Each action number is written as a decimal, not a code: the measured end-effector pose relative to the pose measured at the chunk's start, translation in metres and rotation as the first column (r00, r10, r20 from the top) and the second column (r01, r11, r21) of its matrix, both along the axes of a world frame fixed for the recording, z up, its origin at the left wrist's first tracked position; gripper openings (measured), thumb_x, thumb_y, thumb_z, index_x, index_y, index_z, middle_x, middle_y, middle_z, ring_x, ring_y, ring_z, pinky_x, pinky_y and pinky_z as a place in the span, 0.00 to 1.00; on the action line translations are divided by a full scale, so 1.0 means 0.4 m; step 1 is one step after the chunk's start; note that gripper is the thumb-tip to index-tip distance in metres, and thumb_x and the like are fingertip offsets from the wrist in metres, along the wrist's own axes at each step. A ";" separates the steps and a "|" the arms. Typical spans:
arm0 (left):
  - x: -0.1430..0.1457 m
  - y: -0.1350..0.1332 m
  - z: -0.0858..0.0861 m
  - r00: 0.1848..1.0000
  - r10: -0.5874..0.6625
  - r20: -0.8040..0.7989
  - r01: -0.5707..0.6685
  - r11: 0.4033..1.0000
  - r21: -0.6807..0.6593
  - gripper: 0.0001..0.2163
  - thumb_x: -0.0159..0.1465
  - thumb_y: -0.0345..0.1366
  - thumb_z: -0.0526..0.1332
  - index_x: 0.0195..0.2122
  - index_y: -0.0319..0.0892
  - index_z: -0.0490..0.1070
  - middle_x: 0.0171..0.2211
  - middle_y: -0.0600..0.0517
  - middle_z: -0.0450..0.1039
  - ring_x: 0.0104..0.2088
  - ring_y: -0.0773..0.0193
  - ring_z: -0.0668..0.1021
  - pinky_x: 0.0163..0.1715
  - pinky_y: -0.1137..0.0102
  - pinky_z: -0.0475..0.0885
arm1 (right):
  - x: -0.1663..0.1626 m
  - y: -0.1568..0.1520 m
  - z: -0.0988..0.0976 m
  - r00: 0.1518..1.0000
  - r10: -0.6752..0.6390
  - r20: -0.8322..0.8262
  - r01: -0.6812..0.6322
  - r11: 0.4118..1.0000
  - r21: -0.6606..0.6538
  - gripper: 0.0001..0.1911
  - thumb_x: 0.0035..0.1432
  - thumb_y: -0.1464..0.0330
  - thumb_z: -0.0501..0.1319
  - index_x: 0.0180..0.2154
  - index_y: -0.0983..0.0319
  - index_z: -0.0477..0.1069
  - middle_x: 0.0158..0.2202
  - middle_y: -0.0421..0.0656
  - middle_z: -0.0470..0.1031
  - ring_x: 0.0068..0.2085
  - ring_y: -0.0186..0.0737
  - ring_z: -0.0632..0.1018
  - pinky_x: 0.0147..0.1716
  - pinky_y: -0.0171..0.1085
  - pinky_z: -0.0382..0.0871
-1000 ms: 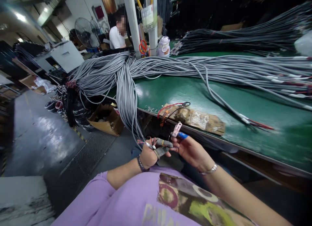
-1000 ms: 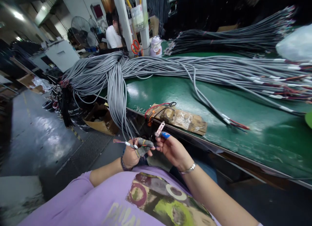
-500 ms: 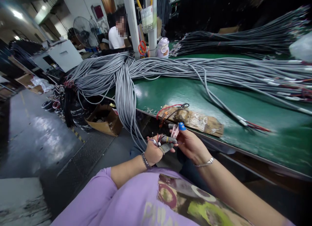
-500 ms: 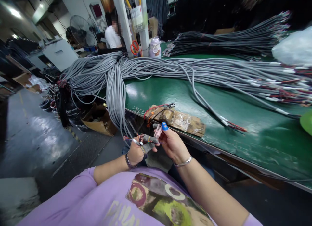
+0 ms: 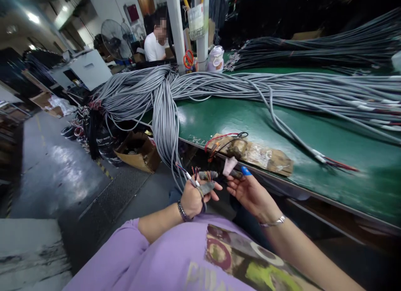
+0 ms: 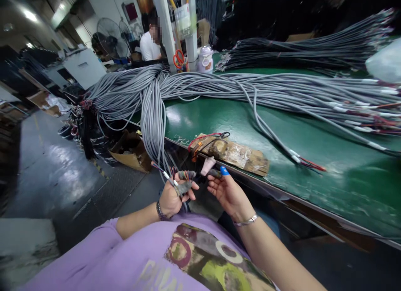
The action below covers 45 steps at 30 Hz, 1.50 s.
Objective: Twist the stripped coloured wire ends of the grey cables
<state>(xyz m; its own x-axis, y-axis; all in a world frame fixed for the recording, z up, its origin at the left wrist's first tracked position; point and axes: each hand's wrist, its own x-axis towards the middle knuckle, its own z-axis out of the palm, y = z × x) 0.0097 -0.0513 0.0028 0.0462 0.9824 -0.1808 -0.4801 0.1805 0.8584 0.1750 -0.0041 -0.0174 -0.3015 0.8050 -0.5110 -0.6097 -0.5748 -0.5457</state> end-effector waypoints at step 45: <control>0.050 -0.036 -0.049 0.969 -0.210 -0.134 0.208 0.978 -0.026 0.25 0.42 0.28 0.71 0.44 0.39 0.72 0.30 0.53 0.75 0.25 0.69 0.72 0.25 0.74 0.68 | -0.037 -0.103 0.065 0.744 -0.097 0.662 -0.442 0.671 0.595 0.11 0.46 0.62 0.70 0.33 0.57 0.77 0.28 0.42 0.77 0.28 0.41 0.74 0.26 0.37 0.69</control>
